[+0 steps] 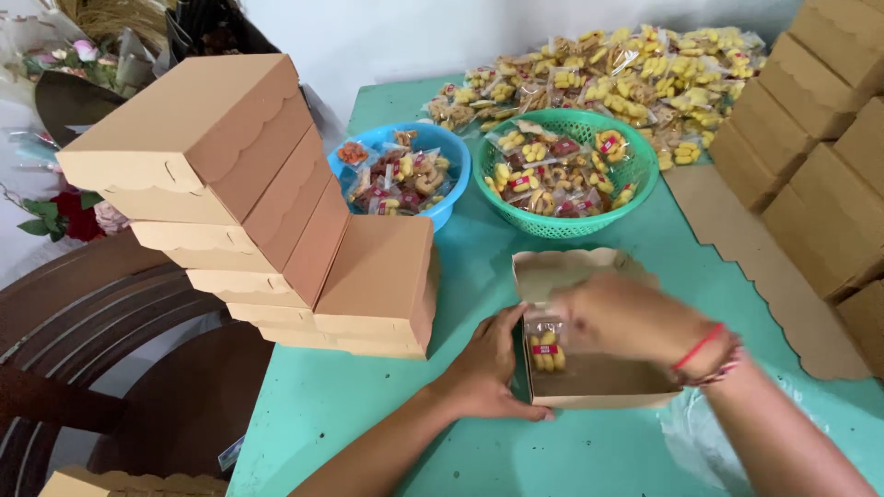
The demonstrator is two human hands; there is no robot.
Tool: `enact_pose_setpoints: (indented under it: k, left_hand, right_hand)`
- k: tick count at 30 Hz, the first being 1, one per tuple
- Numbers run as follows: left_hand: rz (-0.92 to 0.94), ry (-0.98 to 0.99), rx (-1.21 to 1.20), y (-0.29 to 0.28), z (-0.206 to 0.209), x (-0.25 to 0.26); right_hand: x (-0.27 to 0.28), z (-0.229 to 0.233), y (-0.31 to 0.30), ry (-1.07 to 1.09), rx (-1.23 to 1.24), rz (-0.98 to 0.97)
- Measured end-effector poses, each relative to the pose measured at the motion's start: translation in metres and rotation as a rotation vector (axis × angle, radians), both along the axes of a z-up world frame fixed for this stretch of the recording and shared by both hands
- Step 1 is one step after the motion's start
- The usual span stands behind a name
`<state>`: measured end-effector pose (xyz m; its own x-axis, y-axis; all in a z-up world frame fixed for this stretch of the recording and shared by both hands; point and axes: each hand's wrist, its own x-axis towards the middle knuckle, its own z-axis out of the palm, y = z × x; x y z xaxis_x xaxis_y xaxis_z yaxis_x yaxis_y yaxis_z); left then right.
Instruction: Packing small wrapped food items into cardboard boxes and closing them.
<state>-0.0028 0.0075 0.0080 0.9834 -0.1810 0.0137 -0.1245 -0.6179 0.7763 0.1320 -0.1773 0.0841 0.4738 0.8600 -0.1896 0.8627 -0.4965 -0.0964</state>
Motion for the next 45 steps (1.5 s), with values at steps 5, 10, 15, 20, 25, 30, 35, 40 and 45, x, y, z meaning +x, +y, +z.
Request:
enact_pose_setpoints:
  k: [5,10,15,20,25,30,35,40,45]
  left_hand:
    - [0.001,0.056,0.004,-0.002,0.009,-0.002]
    - [0.005,0.091,-0.002,-0.002,0.007,-0.002]
    - [-0.075,-0.103,0.041,0.001,-0.012,0.001]
    - [-0.126,-0.249,0.053,0.002,-0.020,0.003]
    - [-0.124,-0.272,0.069,0.002,-0.017,0.003]
    - [-0.144,-0.340,0.056,0.003,-0.020,0.004]
    - [-0.130,-0.213,0.046,0.001,-0.009,-0.002]
    - [-0.083,-0.094,0.033,0.002,-0.003,-0.002]
    - [-0.050,0.015,0.043,-0.002,0.011,-0.004]
  right_hand:
    - [0.038,0.024,-0.030,-0.052,0.387,-0.136]
    - [0.082,0.024,-0.018,-0.018,0.642,-0.161]
    - [0.146,-0.015,0.014,0.203,0.546,-0.267]
    - [0.177,-0.029,0.040,0.172,0.426,-0.391]
    - [0.185,-0.030,0.051,0.144,0.367,-0.422]
    - [0.195,-0.044,0.041,0.019,0.477,-0.313]
    - [0.153,-0.021,0.010,-0.176,0.797,-0.116]
    - [0.080,-0.003,-0.025,-0.353,1.006,0.081]
    - [0.021,0.003,-0.055,-0.823,0.807,0.241]
